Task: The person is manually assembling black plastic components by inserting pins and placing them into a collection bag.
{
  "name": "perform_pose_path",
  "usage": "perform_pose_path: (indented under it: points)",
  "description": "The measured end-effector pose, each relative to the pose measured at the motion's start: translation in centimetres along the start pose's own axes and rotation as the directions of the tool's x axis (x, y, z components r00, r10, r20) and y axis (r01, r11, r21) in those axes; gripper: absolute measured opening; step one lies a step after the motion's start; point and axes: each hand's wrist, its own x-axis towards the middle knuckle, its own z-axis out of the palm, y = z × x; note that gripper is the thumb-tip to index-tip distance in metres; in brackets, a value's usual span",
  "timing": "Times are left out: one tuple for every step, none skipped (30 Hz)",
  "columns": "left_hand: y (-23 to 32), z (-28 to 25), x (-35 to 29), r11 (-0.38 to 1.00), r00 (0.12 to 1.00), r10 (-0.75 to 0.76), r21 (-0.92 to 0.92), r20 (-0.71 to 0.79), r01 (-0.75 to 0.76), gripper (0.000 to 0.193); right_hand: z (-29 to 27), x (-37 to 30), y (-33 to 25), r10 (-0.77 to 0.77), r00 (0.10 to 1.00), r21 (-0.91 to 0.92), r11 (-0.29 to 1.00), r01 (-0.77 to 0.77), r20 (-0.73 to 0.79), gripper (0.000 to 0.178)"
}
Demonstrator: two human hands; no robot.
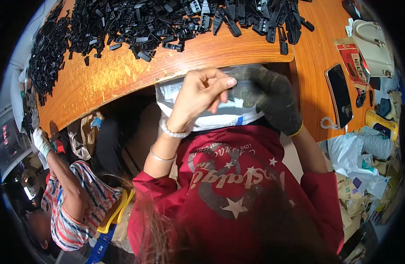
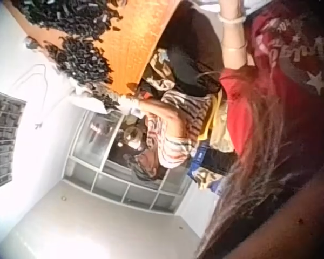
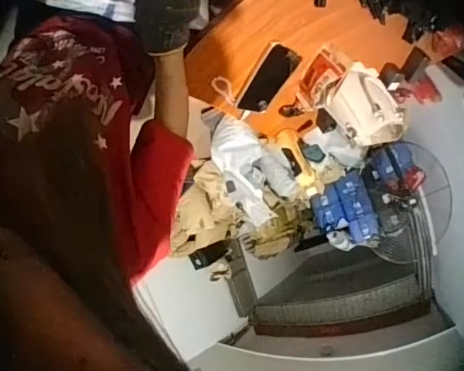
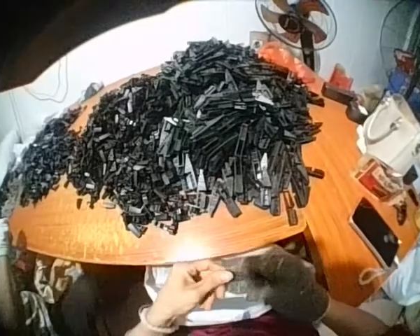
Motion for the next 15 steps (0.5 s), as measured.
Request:
perform_pose_path:
  points:
    - [0.0,-0.5,0.0,0.993,0.999,-0.033,0.112,0.011,0.031,0.022,-0.3,-0.2,-0.4,-0.192,0.980,-0.276,0.940,0.201,0.057,0.036]
    - [0.1,-1.0,0.0,0.961,0.998,-0.062,0.269,-0.014,0.063,0.022,-0.8,-0.5,-1.4,-0.191,0.980,-0.283,0.939,0.197,0.050,0.036]
    - [-1.0,-1.9,-0.1,0.897,0.999,0.030,0.441,-0.027,-0.015,0.022,-1.2,-1.1,-1.9,-0.140,0.987,-0.404,0.901,0.160,0.079,0.037]
    - [-1.9,-2.5,-0.2,0.796,0.992,0.123,0.599,-0.029,-0.082,0.023,-1.6,-1.6,-2.0,-0.087,0.991,-0.516,0.847,0.129,0.106,0.038]
    - [-2.5,-2.7,-0.7,0.745,0.996,0.059,0.667,-0.068,0.001,0.026,-2.5,-2.1,-1.5,0.059,0.997,-0.251,0.965,-0.071,-0.052,0.040]
    - [-2.3,-2.4,-0.9,0.691,0.996,0.084,0.722,-0.023,-0.042,0.027,-4.1,-2.6,-2.5,-0.106,0.982,-0.566,0.825,0.000,-0.154,0.039]
    - [-2.1,-2.1,-1.1,0.626,0.994,0.108,0.776,0.020,-0.083,0.028,-6.1,-3.2,-2.9,-0.295,0.937,-0.814,0.581,0.019,-0.189,0.038]
    - [-1.6,-1.7,-1.2,0.559,0.995,0.086,0.825,0.048,-0.088,0.030,-9.1,-3.7,-2.1,-0.297,0.903,-0.850,0.513,-0.123,-0.310,0.042]
    - [-1.6,-1.3,-0.9,0.547,0.989,0.119,0.826,0.084,-0.136,0.030,-11.0,-4.3,-2.1,0.057,0.804,-0.344,0.884,-0.315,-0.591,0.062]
    - [-1.8,-1.0,-0.4,0.541,0.980,0.152,0.819,0.128,-0.191,0.030,-13.3,-5.2,-3.1,0.011,0.841,-0.642,0.641,-0.421,-0.541,0.074]
    - [-2.4,-1.3,-0.5,0.529,0.959,0.236,0.808,0.156,-0.261,0.030,-15.1,-5.6,-2.6,-0.006,0.892,-0.840,0.341,-0.423,-0.452,0.086]
    - [-2.4,-1.1,-0.3,0.523,0.958,0.239,0.810,0.157,-0.264,0.030,-16.3,-6.4,-1.5,0.143,0.867,-0.794,0.353,-0.495,-0.477,0.097]
    - [-2.2,-0.8,-0.1,0.540,0.933,0.326,0.779,0.156,-0.319,0.029,-17.0,-6.7,-1.2,0.137,0.868,-0.796,0.350,-0.493,-0.478,0.097]
    - [-1.8,-0.6,0.0,0.551,0.900,0.410,0.746,0.148,-0.374,0.029,-17.5,-6.8,-1.0,0.194,0.866,-0.789,0.356,-0.500,-0.462,0.096]
    - [-0.3,-0.3,-0.2,0.532,0.919,0.374,0.783,0.124,-0.322,0.026,-17.8,-6.9,-0.6,0.251,0.862,-0.781,0.365,-0.506,-0.441,0.096]
